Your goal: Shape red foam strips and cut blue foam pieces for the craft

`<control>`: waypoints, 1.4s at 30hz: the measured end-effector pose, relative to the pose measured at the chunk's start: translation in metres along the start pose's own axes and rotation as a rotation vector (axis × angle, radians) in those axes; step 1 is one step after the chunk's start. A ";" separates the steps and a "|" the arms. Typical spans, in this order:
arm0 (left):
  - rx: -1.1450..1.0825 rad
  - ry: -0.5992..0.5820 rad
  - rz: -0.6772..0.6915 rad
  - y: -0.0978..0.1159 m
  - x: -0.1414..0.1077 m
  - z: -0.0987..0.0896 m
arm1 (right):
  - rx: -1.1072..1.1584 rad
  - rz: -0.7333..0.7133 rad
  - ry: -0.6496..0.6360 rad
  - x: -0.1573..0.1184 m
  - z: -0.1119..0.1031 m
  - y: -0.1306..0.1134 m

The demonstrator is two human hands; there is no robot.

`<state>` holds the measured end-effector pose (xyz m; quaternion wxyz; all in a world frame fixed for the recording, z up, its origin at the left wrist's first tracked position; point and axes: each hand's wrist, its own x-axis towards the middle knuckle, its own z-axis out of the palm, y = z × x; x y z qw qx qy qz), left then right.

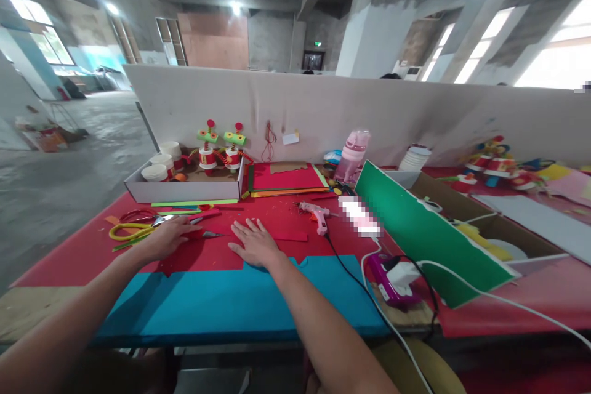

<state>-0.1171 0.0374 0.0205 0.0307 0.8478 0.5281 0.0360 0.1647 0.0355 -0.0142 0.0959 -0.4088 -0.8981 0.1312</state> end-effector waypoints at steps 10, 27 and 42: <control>0.002 0.010 0.030 0.016 0.002 -0.001 | 0.008 -0.014 0.020 0.000 0.004 0.001; 0.017 0.014 0.019 0.025 0.004 0.002 | 0.159 -0.044 0.012 -0.028 -0.010 0.035; 0.020 0.057 0.047 0.030 0.003 0.002 | 0.127 -0.017 0.041 -0.028 -0.007 0.031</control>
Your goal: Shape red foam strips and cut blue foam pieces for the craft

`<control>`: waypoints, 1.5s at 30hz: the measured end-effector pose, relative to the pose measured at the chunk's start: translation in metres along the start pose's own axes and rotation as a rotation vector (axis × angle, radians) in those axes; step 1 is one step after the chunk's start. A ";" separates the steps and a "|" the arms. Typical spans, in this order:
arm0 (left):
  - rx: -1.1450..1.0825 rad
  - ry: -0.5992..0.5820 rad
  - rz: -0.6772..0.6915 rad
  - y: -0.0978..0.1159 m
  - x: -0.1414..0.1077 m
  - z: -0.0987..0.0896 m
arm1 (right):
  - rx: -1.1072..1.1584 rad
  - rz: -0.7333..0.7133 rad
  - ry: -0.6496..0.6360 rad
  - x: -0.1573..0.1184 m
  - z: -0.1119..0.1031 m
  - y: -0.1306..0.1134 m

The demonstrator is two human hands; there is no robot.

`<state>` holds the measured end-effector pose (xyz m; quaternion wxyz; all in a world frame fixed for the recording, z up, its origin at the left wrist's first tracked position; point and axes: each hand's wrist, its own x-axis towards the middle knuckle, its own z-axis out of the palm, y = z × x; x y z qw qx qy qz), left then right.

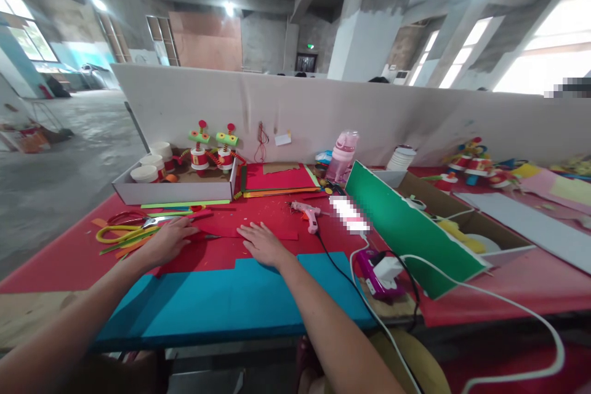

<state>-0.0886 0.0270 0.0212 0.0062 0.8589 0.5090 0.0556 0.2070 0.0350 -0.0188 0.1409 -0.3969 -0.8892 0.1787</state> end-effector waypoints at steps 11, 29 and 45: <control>-0.030 0.010 -0.024 0.007 0.001 0.002 | -0.114 0.033 0.004 0.001 0.007 0.000; 0.010 0.010 -0.032 0.003 -0.003 0.001 | -0.006 -0.149 0.283 0.001 0.004 0.012; -0.065 0.013 -0.039 0.000 0.002 0.009 | 0.124 -0.070 0.243 0.026 0.004 0.015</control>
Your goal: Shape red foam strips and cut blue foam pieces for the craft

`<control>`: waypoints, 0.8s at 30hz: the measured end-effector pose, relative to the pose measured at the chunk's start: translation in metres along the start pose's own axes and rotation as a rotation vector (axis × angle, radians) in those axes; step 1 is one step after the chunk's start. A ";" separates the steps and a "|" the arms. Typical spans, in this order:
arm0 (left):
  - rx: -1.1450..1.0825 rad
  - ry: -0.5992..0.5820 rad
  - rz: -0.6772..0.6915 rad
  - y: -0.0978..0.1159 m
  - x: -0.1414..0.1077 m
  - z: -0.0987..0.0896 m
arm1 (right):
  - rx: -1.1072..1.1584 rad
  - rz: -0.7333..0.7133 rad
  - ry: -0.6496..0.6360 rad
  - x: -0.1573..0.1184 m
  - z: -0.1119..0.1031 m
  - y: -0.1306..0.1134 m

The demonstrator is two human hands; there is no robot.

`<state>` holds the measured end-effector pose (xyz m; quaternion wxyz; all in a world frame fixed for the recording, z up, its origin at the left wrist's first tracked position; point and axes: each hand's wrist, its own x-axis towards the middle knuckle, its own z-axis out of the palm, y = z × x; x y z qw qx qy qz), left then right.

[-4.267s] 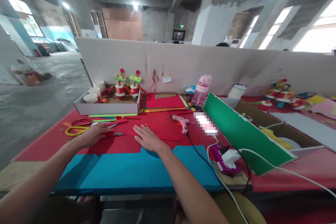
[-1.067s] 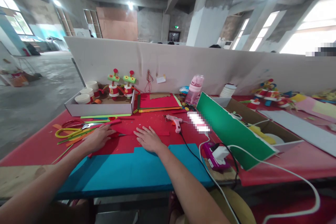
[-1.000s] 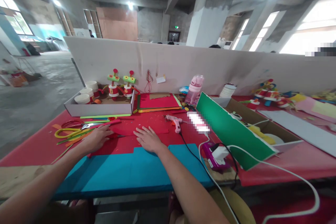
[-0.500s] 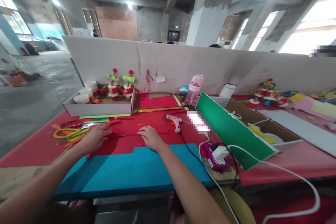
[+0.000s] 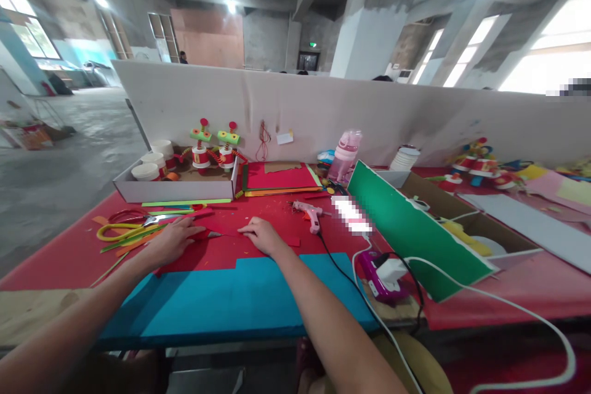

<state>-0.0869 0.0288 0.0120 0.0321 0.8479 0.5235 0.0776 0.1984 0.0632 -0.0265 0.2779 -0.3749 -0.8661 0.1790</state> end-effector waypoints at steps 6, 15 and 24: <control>0.000 -0.020 -0.019 0.006 0.002 -0.003 | 0.008 0.015 -0.004 0.001 0.001 0.001; 0.000 -0.029 0.039 0.012 0.008 0.000 | 0.026 0.032 -0.008 0.000 0.000 0.002; -0.002 -0.021 0.054 0.017 0.009 0.001 | 0.033 0.026 0.010 0.001 0.001 0.002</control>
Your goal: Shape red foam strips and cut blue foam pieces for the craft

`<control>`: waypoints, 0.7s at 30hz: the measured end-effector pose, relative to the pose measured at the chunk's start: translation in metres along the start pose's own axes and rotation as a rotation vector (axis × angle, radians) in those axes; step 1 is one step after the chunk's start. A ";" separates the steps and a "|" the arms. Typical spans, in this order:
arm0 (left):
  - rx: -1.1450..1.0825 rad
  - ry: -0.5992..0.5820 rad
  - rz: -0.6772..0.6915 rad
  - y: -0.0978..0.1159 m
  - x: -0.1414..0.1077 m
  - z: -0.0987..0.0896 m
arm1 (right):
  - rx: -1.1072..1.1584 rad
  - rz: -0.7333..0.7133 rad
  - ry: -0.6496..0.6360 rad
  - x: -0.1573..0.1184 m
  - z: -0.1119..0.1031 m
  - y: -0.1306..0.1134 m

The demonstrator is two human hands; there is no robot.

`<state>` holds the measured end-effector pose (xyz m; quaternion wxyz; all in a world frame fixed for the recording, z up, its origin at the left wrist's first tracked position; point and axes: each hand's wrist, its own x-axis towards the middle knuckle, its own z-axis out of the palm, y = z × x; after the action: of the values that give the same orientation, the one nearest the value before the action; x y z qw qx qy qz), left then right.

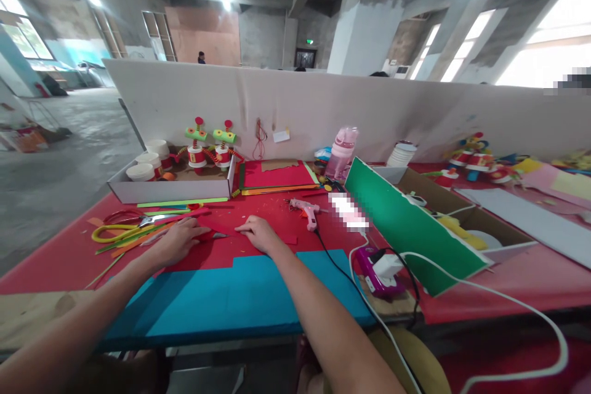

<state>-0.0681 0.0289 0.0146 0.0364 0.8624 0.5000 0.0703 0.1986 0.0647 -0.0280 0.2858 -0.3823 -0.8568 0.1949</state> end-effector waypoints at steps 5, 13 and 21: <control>0.018 -0.009 -0.015 0.007 0.000 -0.001 | 0.006 -0.001 0.002 -0.001 0.000 0.002; -0.007 0.011 0.020 0.019 0.003 0.003 | 0.020 0.014 0.009 0.001 0.000 0.000; 0.013 0.007 0.012 0.019 0.001 0.000 | 0.050 -0.020 0.043 -0.021 -0.034 0.013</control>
<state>-0.0516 0.0202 0.0168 0.0286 0.8652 0.4956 0.0703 0.2390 0.0603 -0.0164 0.3153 -0.3706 -0.8492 0.2050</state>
